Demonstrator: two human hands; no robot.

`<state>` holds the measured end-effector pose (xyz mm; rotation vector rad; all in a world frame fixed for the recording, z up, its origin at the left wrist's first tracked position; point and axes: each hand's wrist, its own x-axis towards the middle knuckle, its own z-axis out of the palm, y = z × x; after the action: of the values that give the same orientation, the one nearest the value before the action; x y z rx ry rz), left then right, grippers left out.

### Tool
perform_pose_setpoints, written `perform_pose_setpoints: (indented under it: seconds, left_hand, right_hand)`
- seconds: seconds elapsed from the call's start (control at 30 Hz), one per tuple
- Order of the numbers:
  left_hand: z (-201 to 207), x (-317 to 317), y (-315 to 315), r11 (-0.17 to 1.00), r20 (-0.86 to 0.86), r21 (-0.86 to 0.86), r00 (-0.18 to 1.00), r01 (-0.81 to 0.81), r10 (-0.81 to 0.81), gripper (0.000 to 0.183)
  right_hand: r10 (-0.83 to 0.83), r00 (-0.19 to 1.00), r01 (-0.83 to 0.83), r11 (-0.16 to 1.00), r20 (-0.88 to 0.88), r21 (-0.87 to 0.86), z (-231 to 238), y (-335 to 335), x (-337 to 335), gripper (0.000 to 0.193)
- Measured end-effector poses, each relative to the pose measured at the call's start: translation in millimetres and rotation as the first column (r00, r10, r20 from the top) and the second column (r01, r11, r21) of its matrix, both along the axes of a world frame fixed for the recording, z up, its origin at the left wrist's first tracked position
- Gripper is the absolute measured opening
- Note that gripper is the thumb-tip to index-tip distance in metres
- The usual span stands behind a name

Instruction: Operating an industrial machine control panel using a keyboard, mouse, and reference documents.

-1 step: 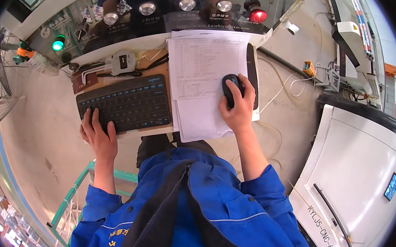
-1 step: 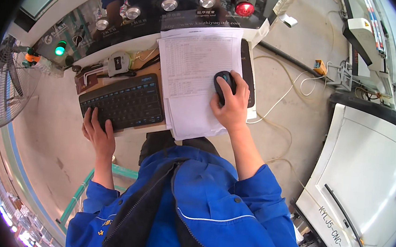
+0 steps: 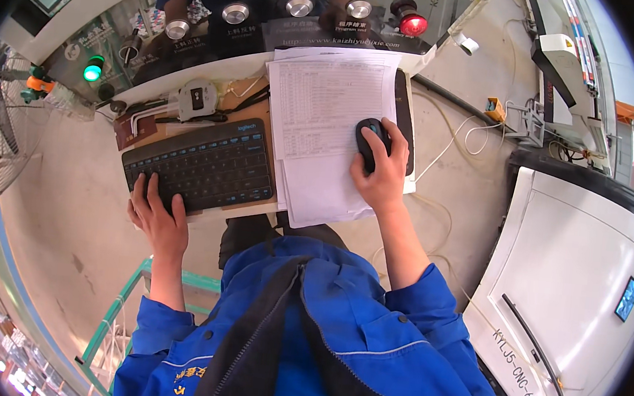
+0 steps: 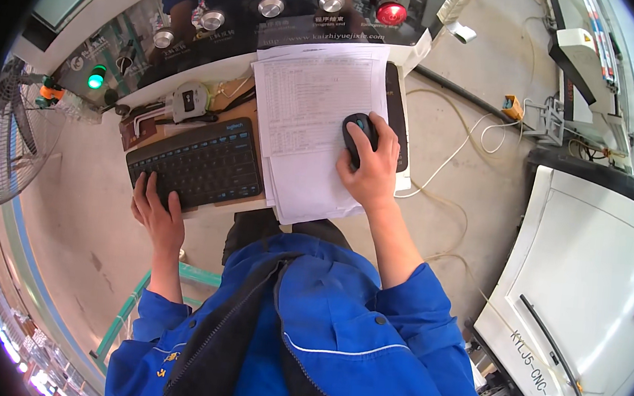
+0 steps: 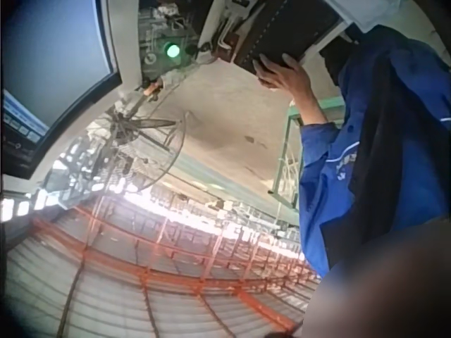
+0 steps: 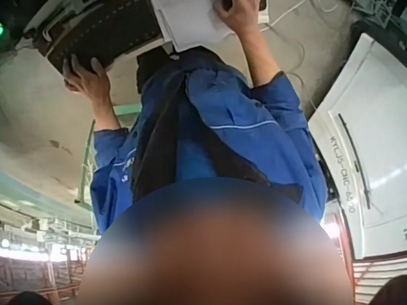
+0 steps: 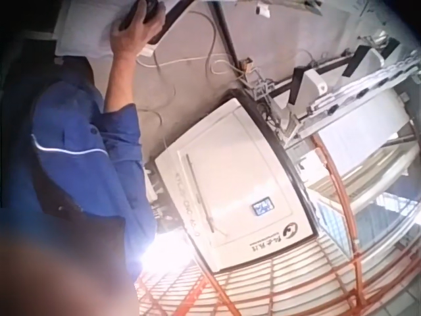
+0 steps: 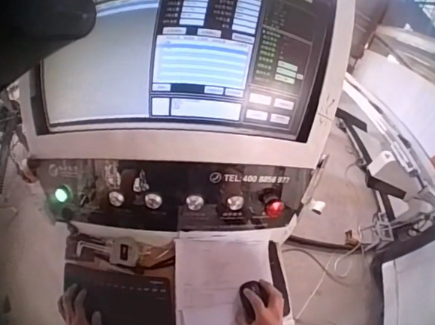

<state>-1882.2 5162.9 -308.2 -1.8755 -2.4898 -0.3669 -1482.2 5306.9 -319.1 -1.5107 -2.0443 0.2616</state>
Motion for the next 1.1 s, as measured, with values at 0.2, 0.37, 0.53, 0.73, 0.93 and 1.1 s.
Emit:
perform_pose_setpoints:
  seconds: [0.2, 0.37, 0.53, 0.73, 0.93, 1.1]
  left_hand:
    - [1.0, -0.4, 0.5, 1.0, 0.005, -0.011, 1.0, 0.004, -0.004, 0.056]
    - [1.2, -0.8, 0.8, 1.0, 0.015, -0.009, 1.0, 0.018, -0.018, 0.057]
    - [1.0, -1.8, 1.5, 0.999, 0.032, -0.001, 0.999, 0.033, -0.033, 0.058]
    - [1.3, -0.4, 1.7, 1.0, 0.036, -0.003, 0.999, 0.027, -0.027, 0.058]
    - [0.9, -0.9, 1.1, 1.0, 0.047, -0.009, 0.999, 0.018, -0.018, 0.059]
    - [1.4, 0.9, 2.3, 1.0, 0.043, -0.016, 0.999, 0.018, -0.017, 0.061]
  right_hand:
    - [0.003, 1.0, -0.003, 1.0, -0.009, 0.023, -1.0, 0.6, -0.3, 0.056]
    - [0.01, 1.0, -0.01, 0.999, -0.013, 0.033, -0.6, 0.1, -1.1, 0.055]
    - [0.014, 1.0, -0.013, 0.999, -0.02, 0.03, 0.1, 0.6, -1.3, 0.055]
    - [0.018, 1.0, -0.018, 0.999, -0.01, 0.031, 0.2, 0.3, -0.9, 0.054]
    - [0.012, 1.0, -0.012, 1.0, -0.004, 0.026, 1.3, 0.4, -1.8, 0.054]
    - [-0.006, 1.0, 0.006, 1.0, 0.003, -0.01, 0.8, -1.1, -0.5, 0.054]
